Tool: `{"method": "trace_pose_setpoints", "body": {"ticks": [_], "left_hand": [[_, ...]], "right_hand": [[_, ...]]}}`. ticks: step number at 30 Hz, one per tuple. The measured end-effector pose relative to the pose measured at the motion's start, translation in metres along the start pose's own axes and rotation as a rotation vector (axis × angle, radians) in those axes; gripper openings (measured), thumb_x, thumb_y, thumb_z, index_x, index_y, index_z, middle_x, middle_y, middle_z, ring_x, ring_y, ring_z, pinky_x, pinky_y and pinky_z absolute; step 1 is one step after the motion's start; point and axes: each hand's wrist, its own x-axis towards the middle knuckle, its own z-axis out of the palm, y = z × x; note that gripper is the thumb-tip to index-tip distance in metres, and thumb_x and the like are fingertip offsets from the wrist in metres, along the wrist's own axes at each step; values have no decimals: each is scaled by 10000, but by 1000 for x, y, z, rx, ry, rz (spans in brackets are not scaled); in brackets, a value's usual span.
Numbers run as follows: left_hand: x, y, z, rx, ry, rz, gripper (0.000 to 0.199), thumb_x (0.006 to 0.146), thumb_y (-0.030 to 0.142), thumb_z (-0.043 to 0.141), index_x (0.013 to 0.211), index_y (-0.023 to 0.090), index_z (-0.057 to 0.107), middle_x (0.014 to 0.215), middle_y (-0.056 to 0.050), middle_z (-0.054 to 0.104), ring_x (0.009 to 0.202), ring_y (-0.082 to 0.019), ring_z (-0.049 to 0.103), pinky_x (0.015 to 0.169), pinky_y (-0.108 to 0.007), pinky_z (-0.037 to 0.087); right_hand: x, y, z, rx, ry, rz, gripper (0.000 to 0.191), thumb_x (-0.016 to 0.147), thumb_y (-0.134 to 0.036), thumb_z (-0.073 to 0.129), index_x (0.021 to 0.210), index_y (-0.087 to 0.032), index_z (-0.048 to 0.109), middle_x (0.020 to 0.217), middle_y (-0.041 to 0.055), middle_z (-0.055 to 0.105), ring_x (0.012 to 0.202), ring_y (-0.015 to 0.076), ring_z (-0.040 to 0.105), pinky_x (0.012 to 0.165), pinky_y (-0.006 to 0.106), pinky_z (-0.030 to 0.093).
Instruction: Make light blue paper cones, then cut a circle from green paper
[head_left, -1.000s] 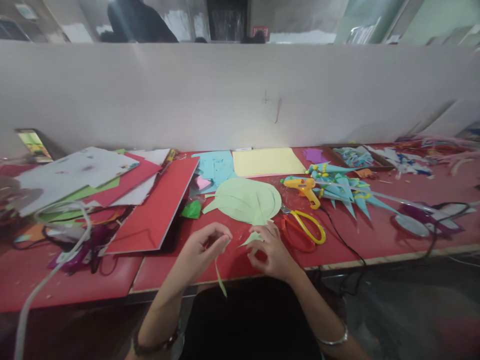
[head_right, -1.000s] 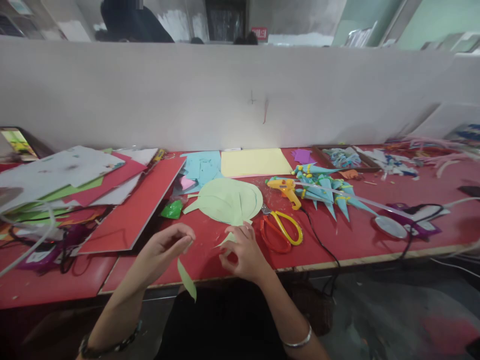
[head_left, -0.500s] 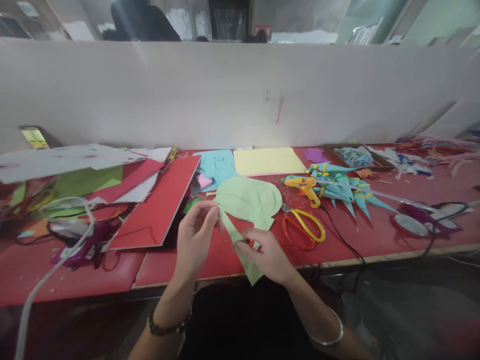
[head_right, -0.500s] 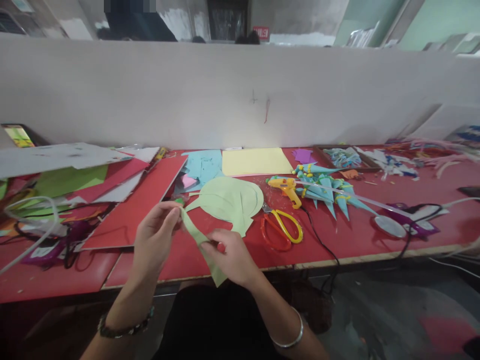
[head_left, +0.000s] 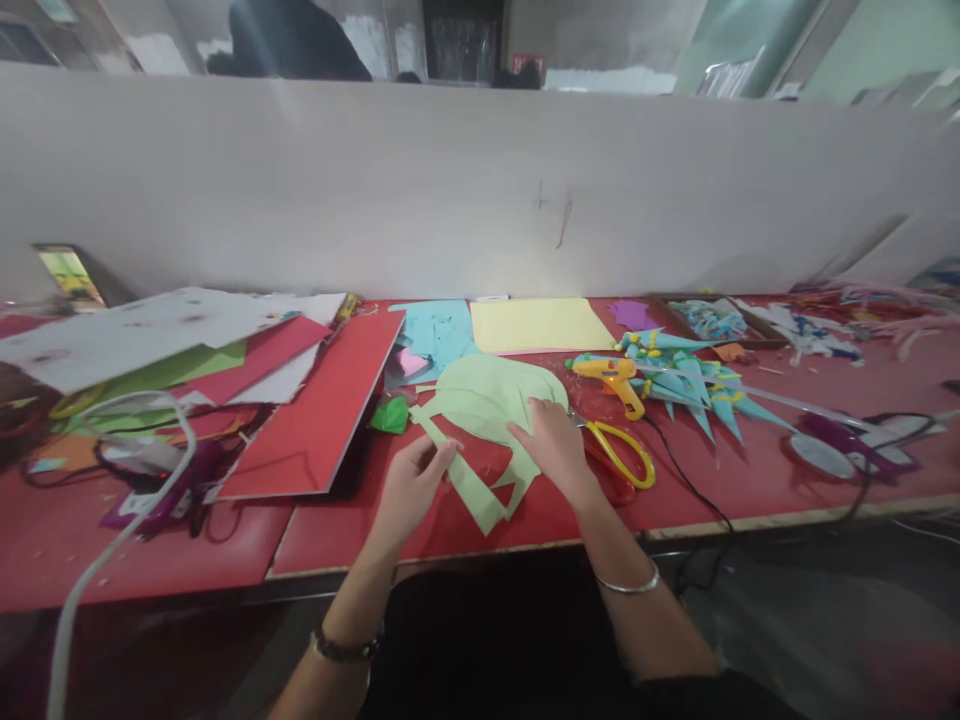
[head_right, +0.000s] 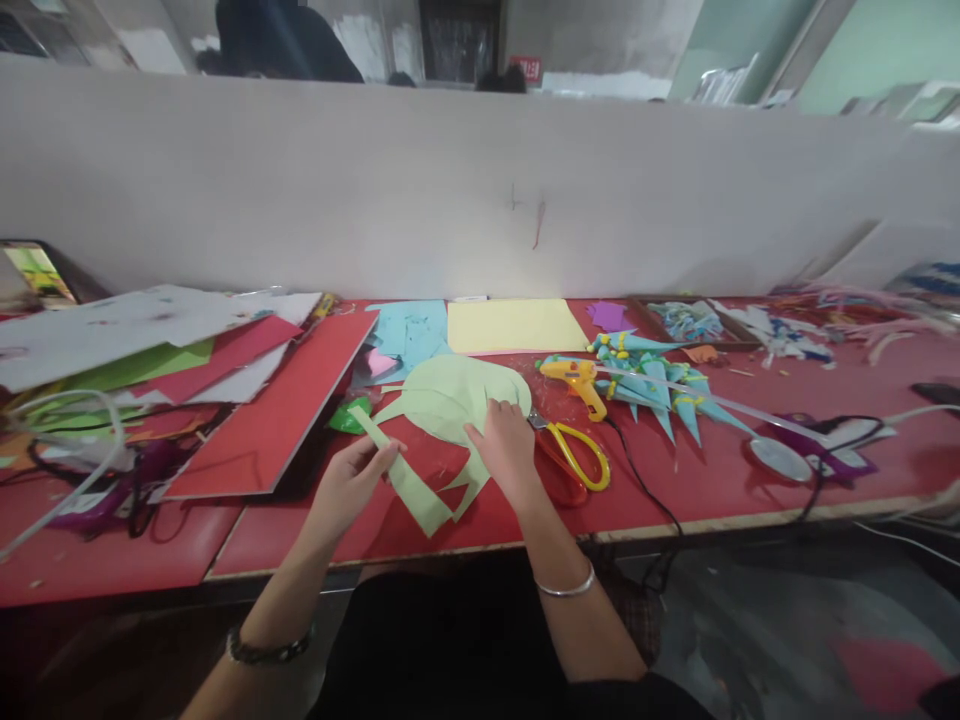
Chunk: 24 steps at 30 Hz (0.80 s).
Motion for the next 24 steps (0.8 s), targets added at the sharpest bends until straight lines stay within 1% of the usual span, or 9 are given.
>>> {"method": "trace_pose_setpoints", "body": {"ticks": [2, 6, 11, 14, 16, 18, 21, 22, 24], "left_hand": [[1, -3, -2, -7, -12, -20, 348, 729, 463, 490, 744, 131, 594, 545, 27, 487, 505, -87, 441, 491, -209, 368], [1, -5, -4, -32, -15, -52, 348, 723, 459, 506, 767, 132, 616, 557, 24, 514, 512, -92, 467, 505, -213, 386], [1, -6, -7, -48, 1, -55, 327, 712, 437, 528, 754, 126, 621, 559, 23, 511, 513, -86, 455, 497, -207, 380], [2, -8, -10, -71, 19, -55, 316, 711, 424, 533, 762, 125, 623, 566, 23, 514, 512, -82, 452, 494, -204, 378], [2, -8, -12, -87, 23, -63, 319, 709, 424, 535, 770, 125, 626, 583, 18, 530, 518, -82, 459, 500, -204, 382], [2, -7, -12, -97, 29, -72, 327, 698, 433, 542, 768, 126, 629, 593, 14, 541, 524, -85, 466, 501, -206, 385], [1, -7, -11, -96, 32, -75, 343, 686, 450, 549, 763, 126, 633, 592, 12, 543, 525, -89, 468, 495, -209, 386], [1, -7, -11, -95, 28, -73, 349, 684, 455, 550, 765, 126, 634, 591, 12, 542, 524, -89, 467, 494, -210, 387], [1, -7, -10, -101, 19, -71, 358, 682, 462, 552, 773, 126, 636, 596, 11, 543, 527, -89, 468, 497, -210, 394]], "right_hand": [[4, 4, 12, -115, -6, 9, 350, 730, -327, 607, 1000, -122, 520, 922, 159, 578, 915, 281, 545, 663, 331, 439], [4, 3, 26, -122, 0, -23, 380, 720, -231, 619, 1061, -134, 484, 927, 147, 572, 841, 249, 582, 640, 307, 444], [9, 5, 25, -2, -91, -38, 518, 729, -143, 567, 1205, -43, 389, 949, 172, 575, 908, 265, 562, 756, 335, 431], [11, 11, 23, 78, -83, -22, 539, 730, -56, 492, 1248, -36, 343, 983, 167, 554, 891, 230, 559, 781, 315, 434], [11, 13, 21, 98, -62, -15, 516, 736, -28, 447, 1242, -49, 351, 1009, 165, 536, 860, 207, 561, 773, 303, 442], [9, 11, 20, 74, -56, -14, 468, 754, -76, 476, 1212, -55, 385, 1004, 164, 531, 870, 218, 557, 773, 312, 445], [3, 1, 17, -33, -67, 9, 466, 734, -236, 594, 1146, -73, 449, 991, 176, 531, 943, 286, 526, 759, 358, 449], [0, -3, 16, -67, -75, 21, 475, 722, -263, 614, 1134, -85, 459, 996, 182, 529, 959, 304, 516, 738, 366, 454], [-4, -9, 15, -91, -105, 35, 473, 721, -250, 618, 1140, -104, 453, 1015, 189, 520, 951, 303, 520, 707, 362, 459]]}}
